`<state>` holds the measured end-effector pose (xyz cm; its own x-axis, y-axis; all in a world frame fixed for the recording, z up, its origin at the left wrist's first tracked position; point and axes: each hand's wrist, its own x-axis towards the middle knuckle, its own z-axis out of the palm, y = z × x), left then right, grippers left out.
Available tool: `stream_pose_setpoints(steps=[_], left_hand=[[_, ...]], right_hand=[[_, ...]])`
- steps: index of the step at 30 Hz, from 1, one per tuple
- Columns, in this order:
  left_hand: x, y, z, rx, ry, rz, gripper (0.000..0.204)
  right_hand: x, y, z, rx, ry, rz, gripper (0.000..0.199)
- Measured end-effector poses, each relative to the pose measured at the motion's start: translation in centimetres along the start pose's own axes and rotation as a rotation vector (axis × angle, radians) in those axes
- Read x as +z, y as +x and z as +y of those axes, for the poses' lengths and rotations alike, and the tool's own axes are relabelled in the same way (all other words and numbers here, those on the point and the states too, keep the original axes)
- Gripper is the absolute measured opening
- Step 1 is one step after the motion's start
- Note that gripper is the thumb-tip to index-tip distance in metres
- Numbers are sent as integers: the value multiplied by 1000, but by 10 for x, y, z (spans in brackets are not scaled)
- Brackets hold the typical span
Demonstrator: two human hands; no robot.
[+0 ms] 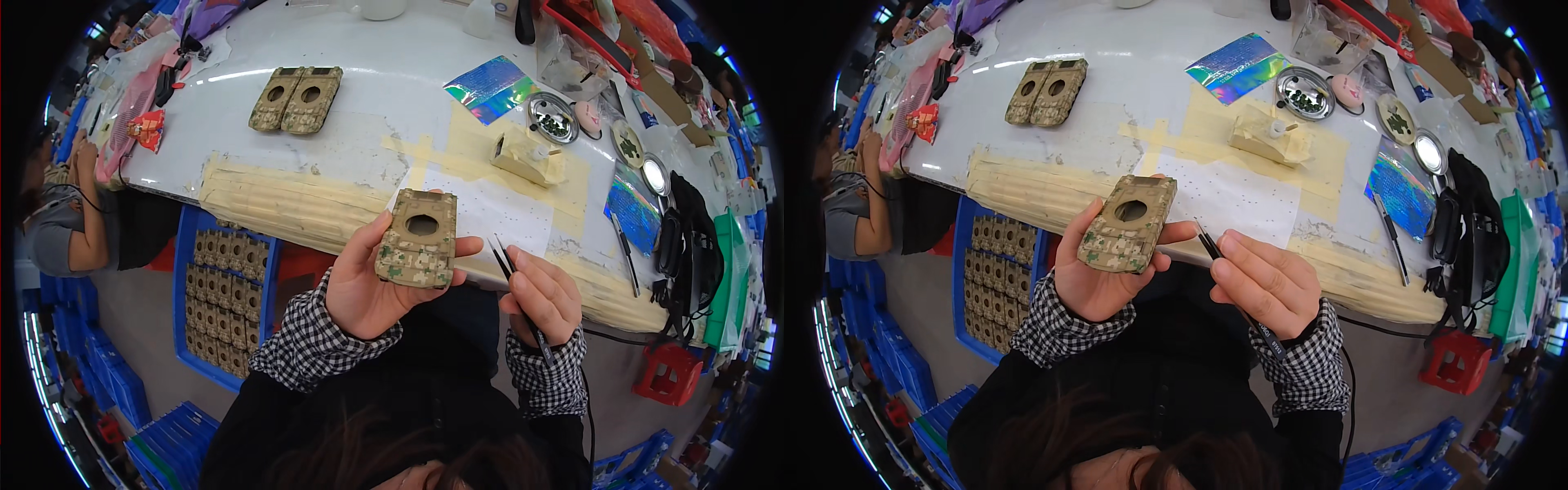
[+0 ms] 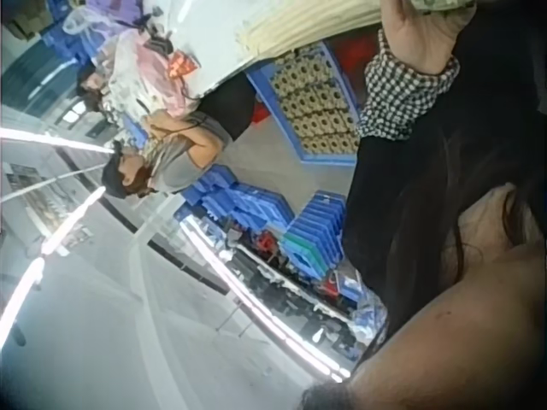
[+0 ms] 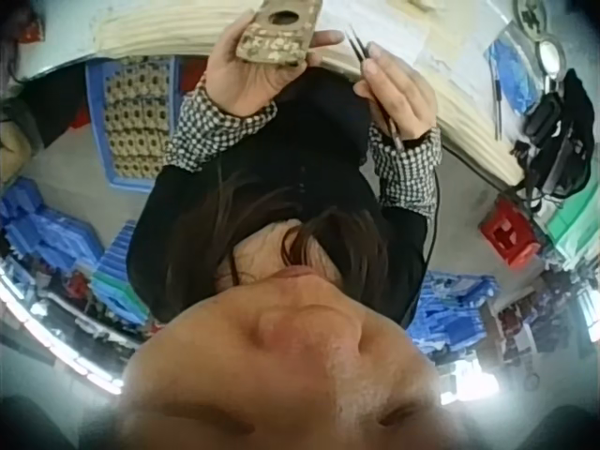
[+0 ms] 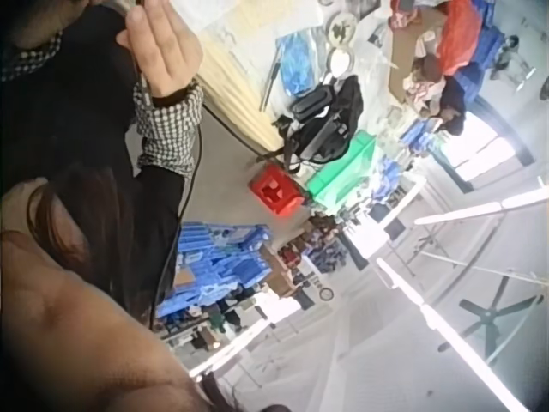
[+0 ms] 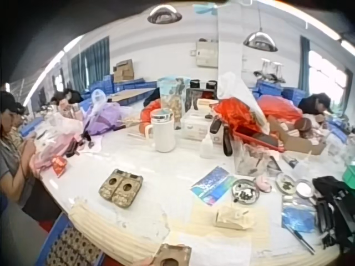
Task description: Detailing and painting small plastic toy tank turrets using a paintbrush and tweezers at a workbench.
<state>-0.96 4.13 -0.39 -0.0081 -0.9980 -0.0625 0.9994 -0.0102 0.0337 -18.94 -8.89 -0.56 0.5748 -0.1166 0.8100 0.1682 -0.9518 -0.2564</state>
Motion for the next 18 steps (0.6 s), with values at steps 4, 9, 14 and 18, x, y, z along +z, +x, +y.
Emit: stream_pose_setpoints(steps=[4, 9, 14, 18], left_hand=[[2, 5, 1, 4, 21, -39, 58], [1, 6, 1, -5, 49, -37, 57], [2, 7, 2, -7, 54, -40, 57], [4, 5, 1, 4, 65, -28, 57]], right_hand=[[-5, 17, 9, -35, -27, 52, 27], [-9, 30, 11, -9, -25, 81, 30], [-10, 32, 11, 24, -25, 103, 29], [-9, 32, 10, 43, -2, 112, 28]])
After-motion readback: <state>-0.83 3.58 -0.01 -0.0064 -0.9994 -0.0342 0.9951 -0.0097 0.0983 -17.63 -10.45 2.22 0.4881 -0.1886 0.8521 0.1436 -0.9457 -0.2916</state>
